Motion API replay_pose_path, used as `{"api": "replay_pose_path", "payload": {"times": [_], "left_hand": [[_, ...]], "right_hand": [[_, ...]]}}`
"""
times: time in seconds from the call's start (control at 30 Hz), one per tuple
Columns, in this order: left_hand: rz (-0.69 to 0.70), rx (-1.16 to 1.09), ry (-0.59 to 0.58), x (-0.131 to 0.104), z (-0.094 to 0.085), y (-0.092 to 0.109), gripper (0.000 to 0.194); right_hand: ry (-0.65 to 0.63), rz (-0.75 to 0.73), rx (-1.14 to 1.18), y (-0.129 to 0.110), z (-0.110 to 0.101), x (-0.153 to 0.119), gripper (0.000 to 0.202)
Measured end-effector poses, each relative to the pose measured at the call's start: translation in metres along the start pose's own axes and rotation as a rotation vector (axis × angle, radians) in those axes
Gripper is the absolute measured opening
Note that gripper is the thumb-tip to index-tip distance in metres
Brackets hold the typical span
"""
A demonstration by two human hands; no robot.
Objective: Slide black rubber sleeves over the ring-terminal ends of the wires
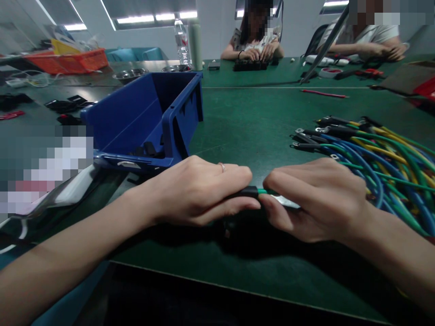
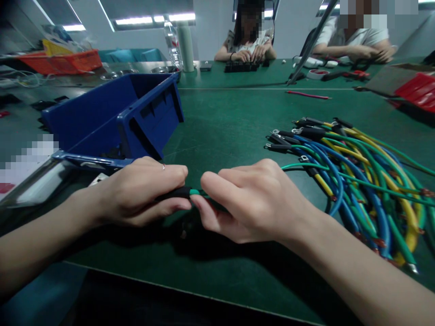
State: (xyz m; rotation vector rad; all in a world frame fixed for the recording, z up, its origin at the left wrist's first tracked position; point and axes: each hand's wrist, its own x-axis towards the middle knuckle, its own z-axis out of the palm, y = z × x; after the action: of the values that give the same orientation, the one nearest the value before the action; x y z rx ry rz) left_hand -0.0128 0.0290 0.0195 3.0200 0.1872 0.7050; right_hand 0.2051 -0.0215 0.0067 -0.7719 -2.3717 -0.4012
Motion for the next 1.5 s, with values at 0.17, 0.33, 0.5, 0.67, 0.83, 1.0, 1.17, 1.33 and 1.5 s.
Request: {"api": "replay_pose_path", "payload": {"times": [0.17,0.33,0.5,0.67,0.83,1.0,1.17,1.33,1.5], "left_hand": [[-0.011,-0.069,-0.005,0.001,0.009,0.003,0.029],[-0.078,-0.124,0.101,0.001,0.013,0.003,0.036],[-0.174,-0.187,0.286,-0.003,0.007,0.002,0.043],[-0.214,-0.26,0.24,-0.003,0.003,0.007,0.03],[-0.383,-0.461,0.15,-0.002,0.003,0.014,0.026],[-0.441,-0.486,0.106,-0.001,0.001,0.017,0.023],[-0.429,-0.487,0.105,-0.001,0.003,0.015,0.019],[-0.448,-0.384,0.182,-0.001,0.007,0.014,0.023],[-0.407,-0.339,0.302,-0.002,0.014,0.014,0.02]], "right_hand": [[-0.056,-0.004,0.14,0.0,-0.001,-0.001,0.027],[-0.024,0.005,0.079,0.001,0.0,-0.003,0.025],[0.015,0.064,0.007,0.005,0.001,-0.006,0.024],[0.024,0.079,-0.036,0.01,-0.001,-0.008,0.022],[0.005,0.078,0.005,0.011,-0.001,-0.006,0.026],[0.037,0.092,-0.049,0.01,-0.001,-0.004,0.031],[0.034,0.088,-0.022,0.009,-0.002,-0.003,0.027],[0.03,0.101,-0.058,0.009,-0.004,-0.001,0.027],[-0.007,0.159,0.056,0.014,-0.001,-0.002,0.032]]}}
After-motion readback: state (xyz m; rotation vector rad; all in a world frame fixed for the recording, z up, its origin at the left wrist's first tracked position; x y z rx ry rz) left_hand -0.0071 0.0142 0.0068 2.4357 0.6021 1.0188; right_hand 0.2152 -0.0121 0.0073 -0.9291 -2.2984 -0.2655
